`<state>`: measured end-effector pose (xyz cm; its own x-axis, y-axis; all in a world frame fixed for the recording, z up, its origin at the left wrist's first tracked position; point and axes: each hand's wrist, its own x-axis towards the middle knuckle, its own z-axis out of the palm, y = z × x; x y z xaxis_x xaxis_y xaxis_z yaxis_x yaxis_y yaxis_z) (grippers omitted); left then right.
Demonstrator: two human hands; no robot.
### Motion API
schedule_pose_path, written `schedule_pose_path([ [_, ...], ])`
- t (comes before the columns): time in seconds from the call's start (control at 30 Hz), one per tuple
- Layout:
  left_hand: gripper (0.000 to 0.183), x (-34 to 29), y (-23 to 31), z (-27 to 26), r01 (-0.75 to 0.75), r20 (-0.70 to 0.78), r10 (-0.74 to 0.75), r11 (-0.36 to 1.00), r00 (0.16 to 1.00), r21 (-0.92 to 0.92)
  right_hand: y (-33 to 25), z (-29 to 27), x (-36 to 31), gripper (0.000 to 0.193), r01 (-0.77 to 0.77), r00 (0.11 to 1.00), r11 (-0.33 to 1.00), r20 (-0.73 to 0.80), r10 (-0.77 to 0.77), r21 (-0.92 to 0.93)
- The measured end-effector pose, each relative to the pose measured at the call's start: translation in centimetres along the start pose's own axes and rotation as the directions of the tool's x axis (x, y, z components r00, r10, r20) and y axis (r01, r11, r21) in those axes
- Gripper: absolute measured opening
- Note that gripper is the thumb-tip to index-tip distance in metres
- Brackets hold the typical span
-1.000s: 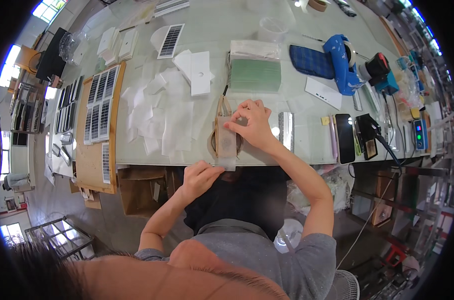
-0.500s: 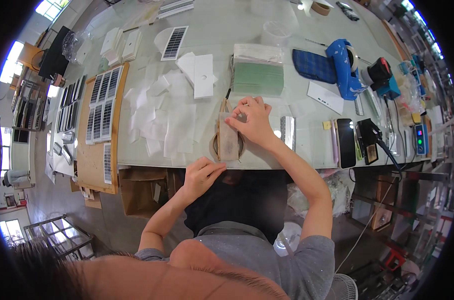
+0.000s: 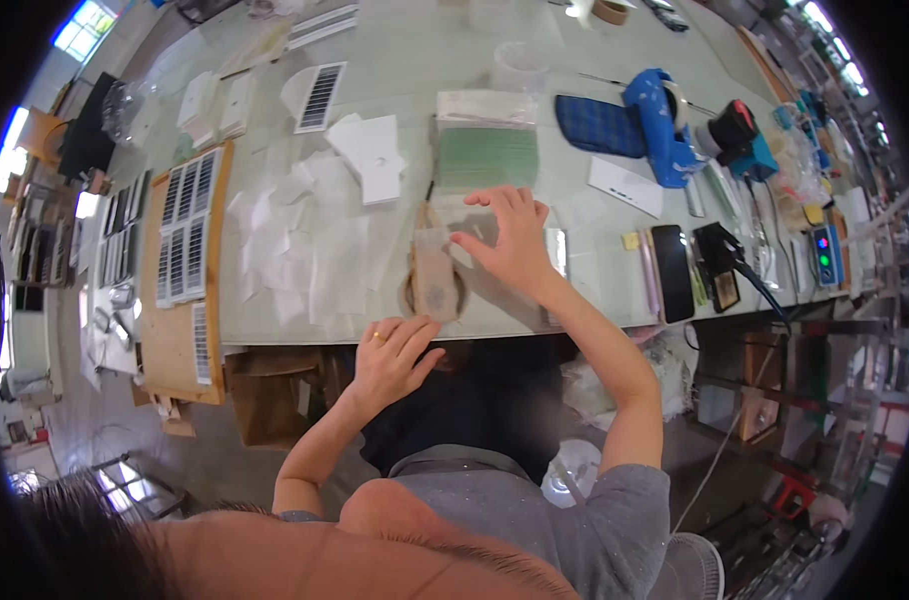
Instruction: The person assembles small solar panels by layering film sheets, solar cell strips, and backing covers into a fixture by hand, then placing each assembled panel onto a board.
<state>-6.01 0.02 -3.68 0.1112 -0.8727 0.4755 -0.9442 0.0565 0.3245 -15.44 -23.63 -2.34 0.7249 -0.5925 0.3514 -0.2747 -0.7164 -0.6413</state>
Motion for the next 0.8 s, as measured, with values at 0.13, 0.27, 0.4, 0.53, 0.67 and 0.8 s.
schedule_pose_path([
  [0.13, 0.038, -0.5, 0.2, -0.5, 0.01, 0.014, -0.011, 1.0, 1.0, 0.021, 3.9, -5.4, -1.7, 0.047, 0.08, 0.995, 0.962, 0.081, -0.06, -0.261],
  [0.27, 0.039, -0.7, 0.5, -0.5, 0.041, 0.049, -0.043, 0.999, 0.998, 0.031, 6.3, -9.0, -4.4, 0.069, 0.088, 0.971, 0.863, 0.236, 0.037, -0.498],
  [0.4, 0.04, -0.8, 0.8, -0.6, 0.051, 0.033, -0.053, 0.998, 0.998, 0.047, 6.7, -9.1, -5.3, 0.074, 0.121, 0.973, 0.85, 0.231, 0.0, -0.512],
  [0.53, 0.042, -1.4, 1.1, -0.6, 0.096, 0.046, -0.099, 0.993, 0.994, 0.063, 6.8, -8.8, -4.7, 0.064, 0.03, 0.98, 0.928, 0.192, 0.045, -0.372],
  [0.67, 0.043, -1.7, 1.1, -0.6, 0.118, 0.076, -0.124, 0.99, 0.989, 0.079, 6.4, -9.1, -4.0, 0.039, -0.392, 0.88, 0.883, 0.384, 0.279, 0.258],
  [0.8, 0.045, -2.1, 0.7, -0.3, 0.063, 0.066, -0.07, 0.993, 0.995, 0.104, 2.0, -7.0, -2.2, 0.042, -0.5, 0.855, 0.707, 0.416, 0.31, 0.501],
])
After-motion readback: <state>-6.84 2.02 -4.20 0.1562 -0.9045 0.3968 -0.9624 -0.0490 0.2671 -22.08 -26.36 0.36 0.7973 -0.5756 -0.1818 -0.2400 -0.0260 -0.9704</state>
